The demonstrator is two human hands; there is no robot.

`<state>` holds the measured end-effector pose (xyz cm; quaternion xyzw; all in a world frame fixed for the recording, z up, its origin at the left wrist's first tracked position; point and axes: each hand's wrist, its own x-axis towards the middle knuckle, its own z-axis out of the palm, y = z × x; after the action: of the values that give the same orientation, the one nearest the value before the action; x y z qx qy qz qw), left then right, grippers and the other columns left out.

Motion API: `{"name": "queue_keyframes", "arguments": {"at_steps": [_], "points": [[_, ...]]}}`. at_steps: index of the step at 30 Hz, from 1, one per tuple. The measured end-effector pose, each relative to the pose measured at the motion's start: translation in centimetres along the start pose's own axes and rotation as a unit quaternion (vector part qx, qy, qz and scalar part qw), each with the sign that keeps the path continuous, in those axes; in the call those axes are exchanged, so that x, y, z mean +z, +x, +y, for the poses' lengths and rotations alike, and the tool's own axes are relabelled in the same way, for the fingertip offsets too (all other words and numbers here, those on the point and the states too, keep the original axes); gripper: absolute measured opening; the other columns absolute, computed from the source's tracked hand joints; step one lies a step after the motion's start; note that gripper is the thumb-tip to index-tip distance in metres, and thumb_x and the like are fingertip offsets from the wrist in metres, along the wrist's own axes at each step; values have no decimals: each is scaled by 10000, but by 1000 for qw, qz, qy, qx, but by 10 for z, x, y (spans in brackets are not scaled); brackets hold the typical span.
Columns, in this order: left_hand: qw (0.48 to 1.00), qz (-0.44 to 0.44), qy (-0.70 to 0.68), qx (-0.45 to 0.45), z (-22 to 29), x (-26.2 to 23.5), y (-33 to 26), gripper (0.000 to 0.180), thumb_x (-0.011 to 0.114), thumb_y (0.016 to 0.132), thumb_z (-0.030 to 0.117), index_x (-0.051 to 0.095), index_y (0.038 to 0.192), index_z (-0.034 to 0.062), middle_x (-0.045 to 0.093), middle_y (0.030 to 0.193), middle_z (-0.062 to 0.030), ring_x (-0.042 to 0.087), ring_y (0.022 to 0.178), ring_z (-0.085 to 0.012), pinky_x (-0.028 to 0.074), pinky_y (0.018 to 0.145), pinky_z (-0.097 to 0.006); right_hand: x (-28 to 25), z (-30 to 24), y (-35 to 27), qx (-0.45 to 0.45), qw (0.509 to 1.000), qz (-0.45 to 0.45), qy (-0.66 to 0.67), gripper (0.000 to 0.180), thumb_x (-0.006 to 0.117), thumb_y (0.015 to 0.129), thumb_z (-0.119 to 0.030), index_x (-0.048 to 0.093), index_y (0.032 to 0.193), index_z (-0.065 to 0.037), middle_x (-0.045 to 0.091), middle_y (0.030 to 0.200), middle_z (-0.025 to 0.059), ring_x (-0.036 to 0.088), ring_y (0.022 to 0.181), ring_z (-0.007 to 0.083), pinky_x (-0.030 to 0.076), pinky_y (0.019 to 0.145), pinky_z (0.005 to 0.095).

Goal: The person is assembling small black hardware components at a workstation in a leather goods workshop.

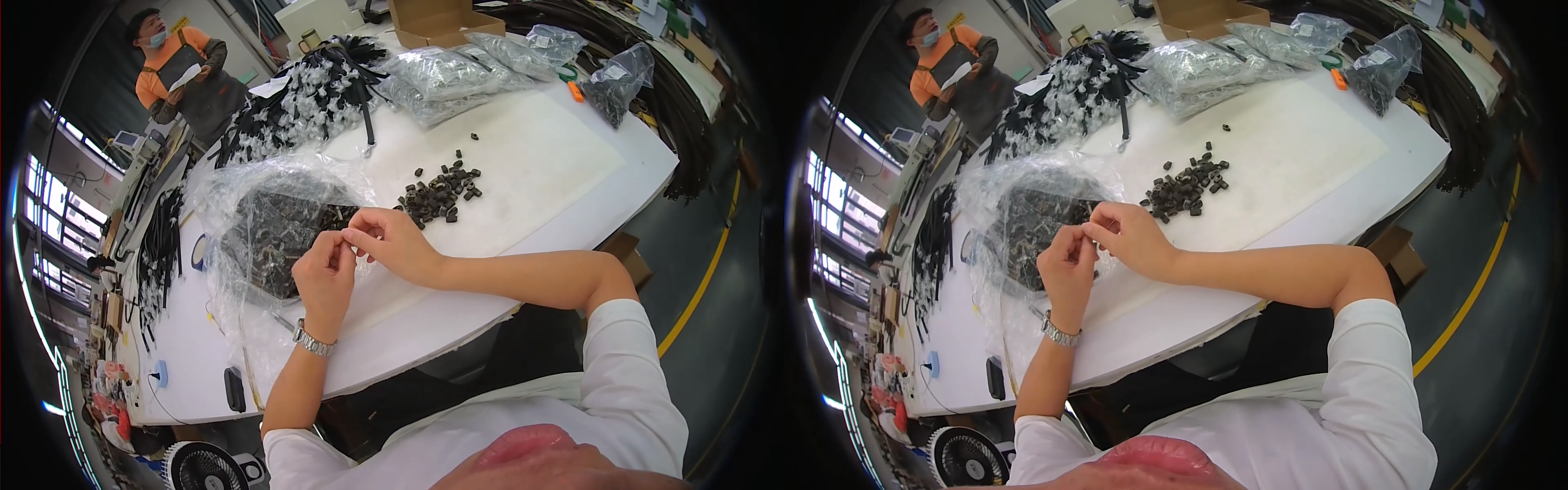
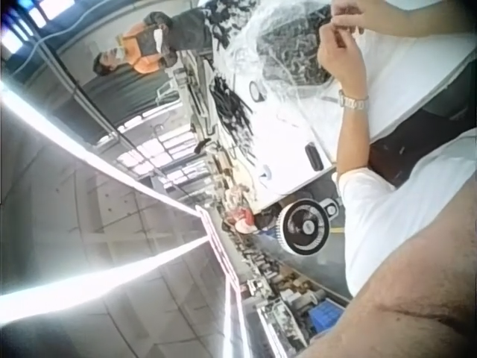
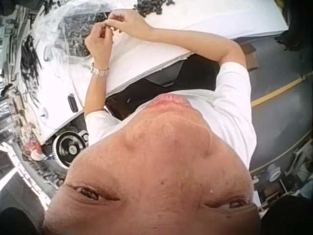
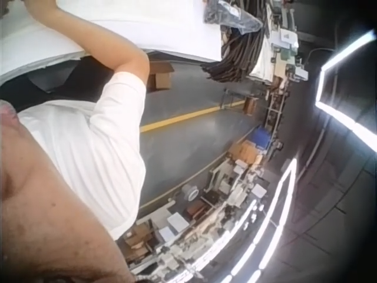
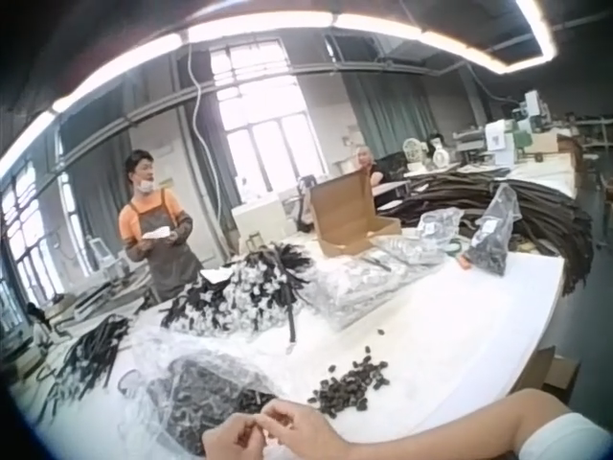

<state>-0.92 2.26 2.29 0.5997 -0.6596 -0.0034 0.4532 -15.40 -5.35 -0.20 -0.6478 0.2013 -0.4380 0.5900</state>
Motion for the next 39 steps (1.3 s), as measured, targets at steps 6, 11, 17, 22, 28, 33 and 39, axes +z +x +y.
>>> {"name": "queue_keyframes", "arguments": {"at_steps": [6,11,17,22,28,33,39], "points": [[1000,9,16,21,0,7,5,37,685,967,15,698,934,23,685,665,-30,619,562,-67,472,537,-229,-11,-3,3,24,996,-31,77,155,661,1026,-132,650,965,10,703,844,45,682,779,107,575,682,267],[998,16,47,26,-3,0,4,51,731,920,34,690,938,58,696,703,-77,676,575,-185,513,544,-307,-9,0,11,52,993,-56,92,179,663,1046,-147,661,1006,28,728,906,66,708,822,112,610,768,275],[993,33,69,91,-5,5,0,67,739,901,62,682,937,60,699,720,-106,682,579,-249,516,544,-353,-13,-4,6,64,992,-27,109,178,707,1021,-152,687,1017,24,737,896,76,712,790,123,609,737,267],[995,37,40,86,-7,6,-4,76,723,895,84,647,894,79,667,684,-112,687,618,-299,523,560,-407,-19,-3,3,70,995,-51,47,165,681,1037,-138,700,1040,25,749,926,88,738,841,135,621,830,299],[989,41,81,117,-14,-1,-2,93,716,890,90,625,869,85,638,647,-102,662,589,-301,504,542,-425,-12,-15,9,135,987,-51,68,151,674,1021,-108,694,1050,39,748,943,87,738,857,142,616,865,314],[990,40,89,101,-19,3,3,87,720,886,91,635,870,85,658,665,-106,670,597,-304,503,544,-420,-20,-6,19,111,988,-77,72,143,673,1011,-90,686,1060,44,747,953,97,740,857,154,610,900,322],[997,22,16,71,-8,6,4,81,734,878,85,655,888,70,653,652,-95,662,571,-261,498,541,-367,-33,-13,12,97,989,-87,63,149,684,997,-73,676,1076,53,748,956,101,741,859,160,607,876,301]]}}
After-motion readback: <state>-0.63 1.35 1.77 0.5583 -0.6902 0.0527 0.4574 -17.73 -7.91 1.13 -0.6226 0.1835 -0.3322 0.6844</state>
